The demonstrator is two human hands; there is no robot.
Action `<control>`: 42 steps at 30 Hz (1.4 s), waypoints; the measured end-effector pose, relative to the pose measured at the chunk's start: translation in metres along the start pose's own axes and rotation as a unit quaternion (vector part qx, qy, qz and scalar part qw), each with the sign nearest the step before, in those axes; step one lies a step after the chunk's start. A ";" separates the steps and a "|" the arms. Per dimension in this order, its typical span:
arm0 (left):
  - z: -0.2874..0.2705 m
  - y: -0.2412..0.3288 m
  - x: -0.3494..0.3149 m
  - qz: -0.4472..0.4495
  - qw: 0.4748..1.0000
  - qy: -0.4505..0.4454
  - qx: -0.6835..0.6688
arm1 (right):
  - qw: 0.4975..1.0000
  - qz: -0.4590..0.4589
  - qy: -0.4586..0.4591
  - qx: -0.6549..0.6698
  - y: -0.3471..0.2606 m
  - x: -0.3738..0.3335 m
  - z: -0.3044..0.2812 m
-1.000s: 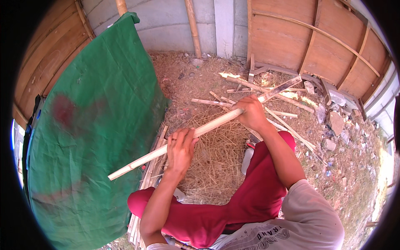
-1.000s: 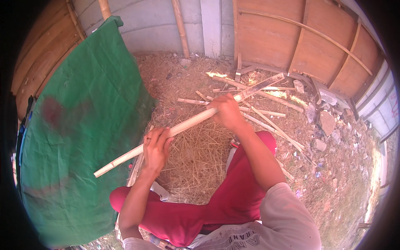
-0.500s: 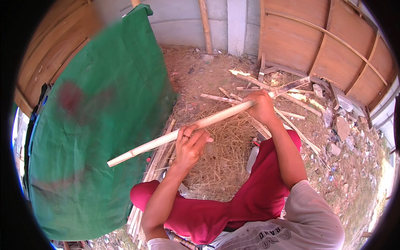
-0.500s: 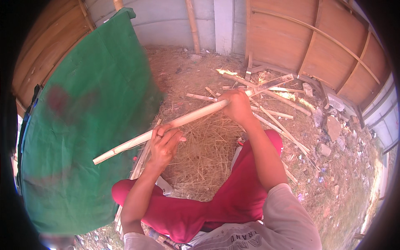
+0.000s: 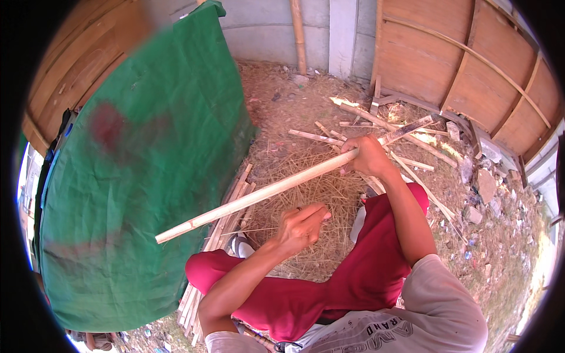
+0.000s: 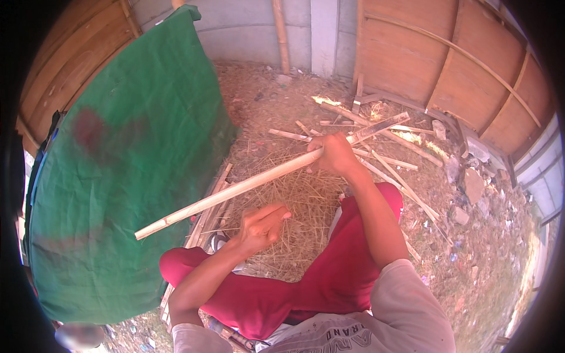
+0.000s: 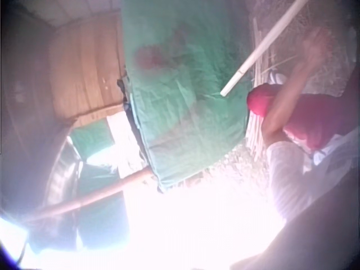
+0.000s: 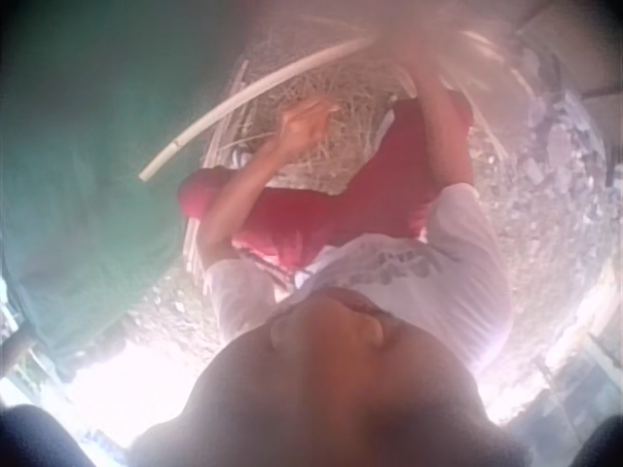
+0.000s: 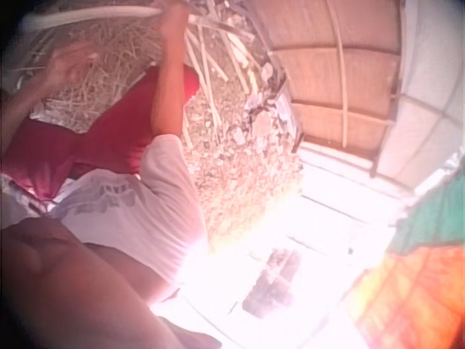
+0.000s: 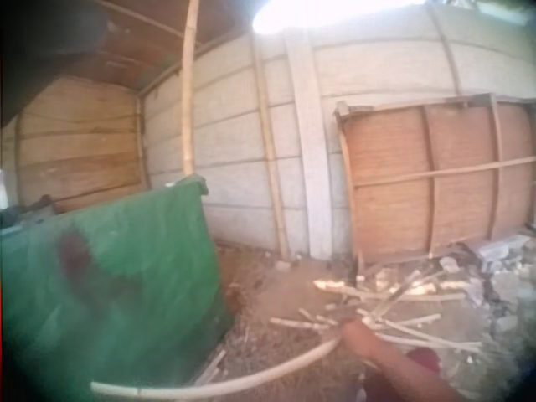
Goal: The person sits on the ground and uses a red utility knife to split a long bamboo pole lengthwise into thin strips. They hold the pole with one hand and carefully guide the knife along its length, separating the material into smaller pieces.
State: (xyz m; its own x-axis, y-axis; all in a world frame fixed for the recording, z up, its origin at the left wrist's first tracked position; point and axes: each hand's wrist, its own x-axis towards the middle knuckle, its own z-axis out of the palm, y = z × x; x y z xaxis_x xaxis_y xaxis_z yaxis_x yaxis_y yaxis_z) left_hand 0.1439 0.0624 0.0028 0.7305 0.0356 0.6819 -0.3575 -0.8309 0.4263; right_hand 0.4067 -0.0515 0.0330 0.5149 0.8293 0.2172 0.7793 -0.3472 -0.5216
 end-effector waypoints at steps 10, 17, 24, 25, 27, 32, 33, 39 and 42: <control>-0.008 -0.008 -0.003 -0.036 0.997 0.071 -0.015 | 0.980 0.052 -0.141 0.133 0.019 0.001 -0.002; 0.031 0.004 -0.046 0.084 0.986 -0.121 -0.073 | 0.980 0.033 -0.136 0.142 0.010 0.006 0.013; 0.029 0.010 -0.036 0.157 0.975 -0.153 -0.048 | 0.982 0.061 -0.103 0.149 0.018 0.001 0.027; 0.027 0.013 -0.033 0.176 0.969 -0.169 -0.042 | 0.982 0.052 -0.093 0.156 0.019 0.001 0.029; 0.036 0.024 -0.034 0.216 0.959 -0.174 -0.058 | 0.987 0.031 -0.064 0.142 0.023 0.001 0.031; 0.047 0.061 -0.053 0.277 0.921 -0.273 -0.021 | 0.995 0.003 -0.020 0.094 0.022 0.015 0.020; 0.044 0.051 -0.052 0.228 0.916 -0.330 0.011 | 0.998 -0.003 -0.004 0.065 0.024 0.015 0.014; -0.012 -0.007 -0.039 -0.134 0.917 -0.312 0.208 | 0.993 0.042 0.108 -0.001 0.042 -0.002 -0.029; -0.056 -0.006 -0.014 -0.182 0.960 -0.160 0.139 | 0.987 0.105 0.124 0.003 0.047 -0.014 -0.057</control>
State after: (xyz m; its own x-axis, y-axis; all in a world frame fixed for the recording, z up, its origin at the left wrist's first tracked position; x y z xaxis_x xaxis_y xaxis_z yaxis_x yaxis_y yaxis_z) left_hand 0.1034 0.0982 0.0236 0.9347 0.2167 0.2816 0.0921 -0.9132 0.3971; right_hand 0.4563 -0.1038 0.0525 0.7376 0.6056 0.2987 0.6439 -0.4974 -0.5814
